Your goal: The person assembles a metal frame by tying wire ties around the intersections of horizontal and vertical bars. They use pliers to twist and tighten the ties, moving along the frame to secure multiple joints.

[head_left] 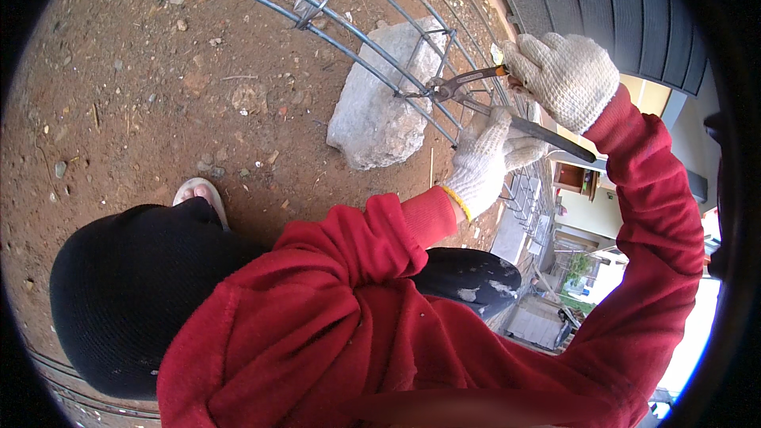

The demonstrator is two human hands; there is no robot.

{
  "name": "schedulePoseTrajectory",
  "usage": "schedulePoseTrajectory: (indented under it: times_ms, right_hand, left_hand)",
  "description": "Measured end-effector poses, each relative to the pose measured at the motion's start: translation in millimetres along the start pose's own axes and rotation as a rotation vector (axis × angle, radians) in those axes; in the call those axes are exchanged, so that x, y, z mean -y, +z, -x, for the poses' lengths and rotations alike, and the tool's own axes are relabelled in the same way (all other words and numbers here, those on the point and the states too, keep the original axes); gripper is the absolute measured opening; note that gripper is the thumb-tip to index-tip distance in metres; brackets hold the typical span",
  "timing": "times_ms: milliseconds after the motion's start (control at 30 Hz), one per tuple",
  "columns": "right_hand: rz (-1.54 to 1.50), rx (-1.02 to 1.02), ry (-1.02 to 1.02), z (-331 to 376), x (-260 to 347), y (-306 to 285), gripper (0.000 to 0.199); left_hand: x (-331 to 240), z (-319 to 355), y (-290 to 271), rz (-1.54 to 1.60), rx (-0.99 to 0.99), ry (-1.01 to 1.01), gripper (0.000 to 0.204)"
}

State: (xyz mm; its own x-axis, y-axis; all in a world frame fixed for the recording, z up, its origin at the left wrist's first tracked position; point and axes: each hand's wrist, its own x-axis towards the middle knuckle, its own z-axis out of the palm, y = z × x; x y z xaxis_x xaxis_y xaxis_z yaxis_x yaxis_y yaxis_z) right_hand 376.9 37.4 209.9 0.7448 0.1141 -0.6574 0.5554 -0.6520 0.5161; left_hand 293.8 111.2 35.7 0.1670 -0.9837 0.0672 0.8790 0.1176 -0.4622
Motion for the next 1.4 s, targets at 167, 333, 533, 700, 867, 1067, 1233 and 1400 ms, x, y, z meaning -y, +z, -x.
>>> schedulePoseTrajectory:
  times_ms: [167,333,533,700,867,1067,1233,1400]
  right_hand:
    - [-0.050,0.130,0.026,-5.1,-1.4,-8.6,0.048]
    - [0.027,0.221,0.042,-3.7,15.6,-56.2,0.070]
    - [0.405,0.316,0.191,13.0,57.9,-37.8,0.063]
    - [0.130,0.491,0.366,17.8,44.7,-11.2,0.035]
    - [-0.846,0.812,0.520,16.9,9.1,-2.9,0.016]
    - [-2.093,1.219,0.908,28.9,-16.0,18.6,0.028]
    - [-1.433,1.199,1.018,-3.5,-1.7,-23.5,0.030]
    - [0.069,0.729,0.352,1.3,52.1,-64.9,0.114]
  left_hand:
    - [4.0,-1.6,-9.2,-0.451,0.249,0.280,0.038]
    - [11.5,-5.1,-10.1,-0.711,0.181,0.481,0.038]
    - [-0.1,8.1,13.4,-0.083,0.063,0.084,0.047]
    - [-9.1,13.3,27.2,-0.042,-0.096,-0.001,0.050]
    - [-0.2,9.1,7.7,-0.345,-0.223,0.065,0.049]
    - [-13.2,-13.7,-12.6,-0.276,-0.239,0.245,0.041]
    - [-26.8,-30.5,2.1,0.348,-0.111,0.133,0.026]
    - [-32.8,-39.2,19.8,0.627,-0.034,0.118,0.017]
